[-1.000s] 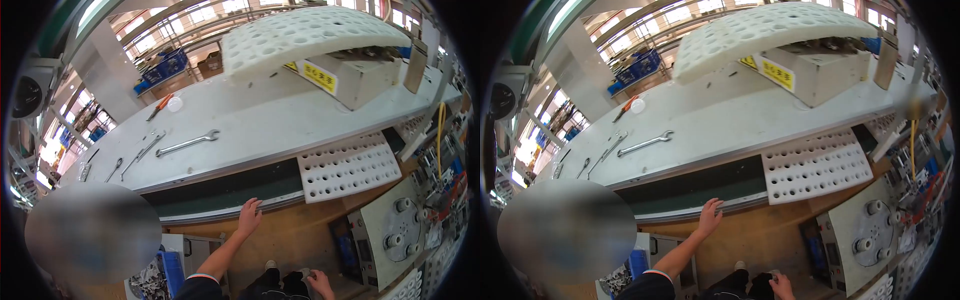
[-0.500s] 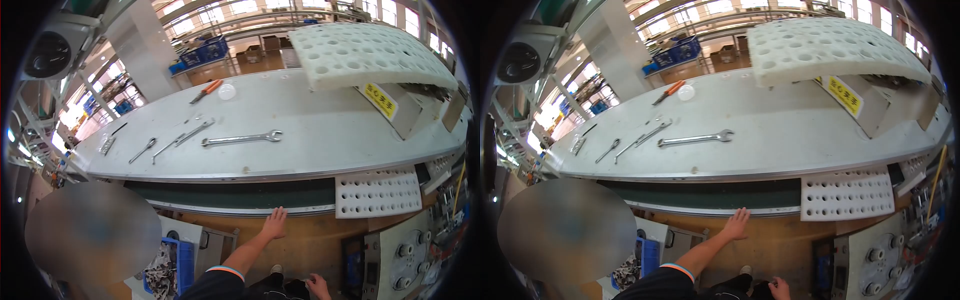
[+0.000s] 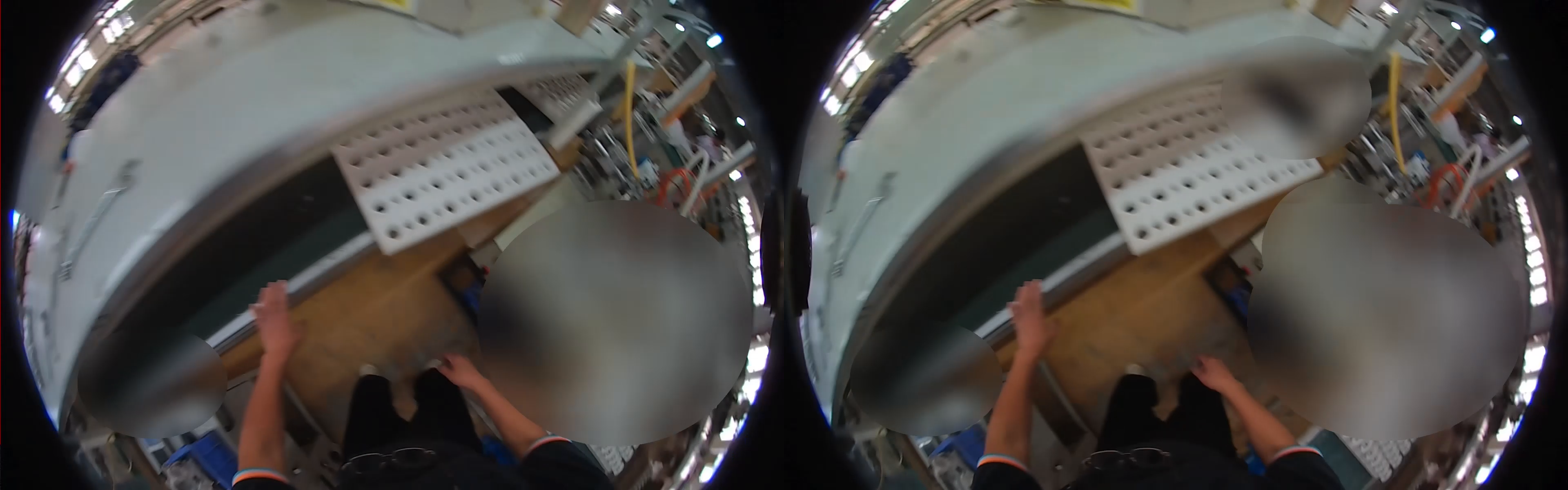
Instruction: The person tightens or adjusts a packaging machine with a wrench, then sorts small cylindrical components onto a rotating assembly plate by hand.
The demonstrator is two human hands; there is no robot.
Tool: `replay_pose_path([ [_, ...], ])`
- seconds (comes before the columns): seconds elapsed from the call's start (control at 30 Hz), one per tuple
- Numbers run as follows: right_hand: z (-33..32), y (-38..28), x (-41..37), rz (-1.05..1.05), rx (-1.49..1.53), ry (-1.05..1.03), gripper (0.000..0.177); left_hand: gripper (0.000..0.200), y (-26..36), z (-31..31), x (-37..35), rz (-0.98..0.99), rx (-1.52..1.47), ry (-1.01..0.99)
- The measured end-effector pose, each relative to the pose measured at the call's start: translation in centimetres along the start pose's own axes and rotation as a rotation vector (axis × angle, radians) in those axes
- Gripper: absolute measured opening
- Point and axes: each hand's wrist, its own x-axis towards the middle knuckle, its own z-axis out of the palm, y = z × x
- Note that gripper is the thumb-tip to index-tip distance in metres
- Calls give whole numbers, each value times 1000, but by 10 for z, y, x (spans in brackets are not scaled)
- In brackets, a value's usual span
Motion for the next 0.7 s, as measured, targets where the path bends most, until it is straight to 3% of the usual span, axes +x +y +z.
replay_pose_path([
  [0.17,36,135,61,190,-16,111,39,69,-10,43,12,2,-3,398],
  [0.23,42,192,85,296,-142,338,39,55,-19,55,16,66,-35,504],
  [0.27,44,225,102,314,-153,345,39,49,-24,59,21,112,-49,551],
  [0.33,56,292,137,266,-133,596,41,45,-37,74,22,91,136,616],
  [0.4,53,352,173,388,-134,617,44,42,-68,97,23,183,84,706],
  [0.47,43,391,208,415,-274,710,51,42,-77,107,27,211,101,753],
  [0.53,34,433,249,441,-461,863,57,52,-86,117,28,95,114,880],
  [0.6,7,422,278,149,-264,966,60,65,-89,118,36,-20,128,1014],
  [0.63,0,436,297,72,-216,954,59,62,-88,115,45,8,251,1185],
  [0.7,-6,482,340,185,-300,814,58,64,-53,119,54,-92,251,1242],
])
